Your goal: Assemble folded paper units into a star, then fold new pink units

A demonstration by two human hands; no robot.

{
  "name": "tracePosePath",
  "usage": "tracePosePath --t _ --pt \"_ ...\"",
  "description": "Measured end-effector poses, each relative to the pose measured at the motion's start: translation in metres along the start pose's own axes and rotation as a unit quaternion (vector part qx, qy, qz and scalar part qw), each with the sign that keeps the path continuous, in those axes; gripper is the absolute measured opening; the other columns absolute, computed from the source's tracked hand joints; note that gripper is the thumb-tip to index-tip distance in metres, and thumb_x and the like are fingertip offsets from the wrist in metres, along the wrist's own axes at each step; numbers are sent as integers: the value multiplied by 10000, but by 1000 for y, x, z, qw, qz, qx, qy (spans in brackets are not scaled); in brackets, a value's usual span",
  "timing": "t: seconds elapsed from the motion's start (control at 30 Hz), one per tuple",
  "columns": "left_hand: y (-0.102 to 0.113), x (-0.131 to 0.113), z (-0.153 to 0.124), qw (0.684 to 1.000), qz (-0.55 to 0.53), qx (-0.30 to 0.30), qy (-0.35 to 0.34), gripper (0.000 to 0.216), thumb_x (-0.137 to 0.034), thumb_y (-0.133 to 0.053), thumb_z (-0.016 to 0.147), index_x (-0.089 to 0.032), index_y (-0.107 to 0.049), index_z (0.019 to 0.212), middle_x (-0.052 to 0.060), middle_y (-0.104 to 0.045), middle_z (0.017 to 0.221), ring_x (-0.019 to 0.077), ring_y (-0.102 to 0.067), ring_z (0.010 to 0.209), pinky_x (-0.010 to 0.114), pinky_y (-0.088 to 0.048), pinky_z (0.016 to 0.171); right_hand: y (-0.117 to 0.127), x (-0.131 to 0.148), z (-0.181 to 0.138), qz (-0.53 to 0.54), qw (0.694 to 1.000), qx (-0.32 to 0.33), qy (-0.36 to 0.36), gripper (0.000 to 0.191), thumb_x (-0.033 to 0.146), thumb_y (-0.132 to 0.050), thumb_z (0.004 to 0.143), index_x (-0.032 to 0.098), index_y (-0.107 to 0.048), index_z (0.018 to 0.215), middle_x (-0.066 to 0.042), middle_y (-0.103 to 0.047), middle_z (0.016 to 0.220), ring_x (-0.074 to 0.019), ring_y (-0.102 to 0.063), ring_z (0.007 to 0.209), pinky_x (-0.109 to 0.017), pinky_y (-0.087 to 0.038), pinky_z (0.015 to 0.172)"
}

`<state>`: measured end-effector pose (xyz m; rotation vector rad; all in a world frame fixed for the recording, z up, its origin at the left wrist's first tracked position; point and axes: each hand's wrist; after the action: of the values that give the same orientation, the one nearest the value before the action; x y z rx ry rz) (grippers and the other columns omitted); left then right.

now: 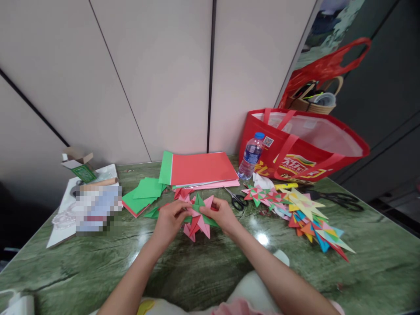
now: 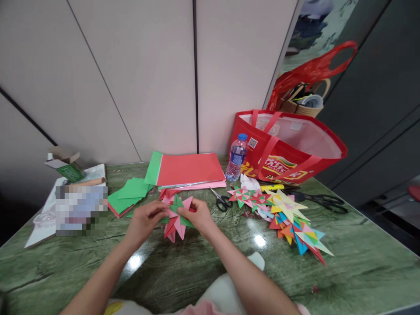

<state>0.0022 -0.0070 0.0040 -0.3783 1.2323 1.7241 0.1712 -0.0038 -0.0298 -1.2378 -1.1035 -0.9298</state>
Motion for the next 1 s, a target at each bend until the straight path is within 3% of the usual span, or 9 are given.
tracePosePath --t 0.2,0.43,0.67,1.0 --pt "0 0 1 1000 12 19 17 73 -138 -602 705 -188 -639 668 2 -676 686 150 -610 638 251 -453 615 -1 1 -1 1 1000 0 -5 324 394 -749 540 151 -613 705 -1 -654 697 -143 -568 615 -272 -452 602" --pt "-3 3 0 993 -73 35 82 60 -173 -598 697 -171 -571 642 6 -626 619 147 -582 588 245 -452 567 0 0 0 2 1000 6 -6 315 391 -745 551 153 -615 712 -4 -658 703 -141 -569 615 -267 -455 600" --pt "0 -3 3 998 -58 1 19 104 -169 -588 714 -174 -538 622 27 -572 778 156 -561 752 249 -446 641 -1 3 -1 3 1000 8 -11 337 406 -751 530 152 -617 704 -4 -658 690 -151 -579 615 -283 -464 606" --pt "-5 5 -1 996 -42 12 75 117 -244 -547 761 -180 -499 675 -44 -515 588 93 -482 524 198 -387 510 -5 6 -6 -28 998 51 -7 290 370 -725 577 159 -642 758 -7 -673 750 -167 -607 683 -300 -479 676"
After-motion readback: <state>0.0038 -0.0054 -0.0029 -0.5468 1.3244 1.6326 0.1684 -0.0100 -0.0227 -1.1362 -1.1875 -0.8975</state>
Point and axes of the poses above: each hand's wrist, its own z-axis towards the middle knuckle, its own y-axis out of the back of the hand, x = y × z
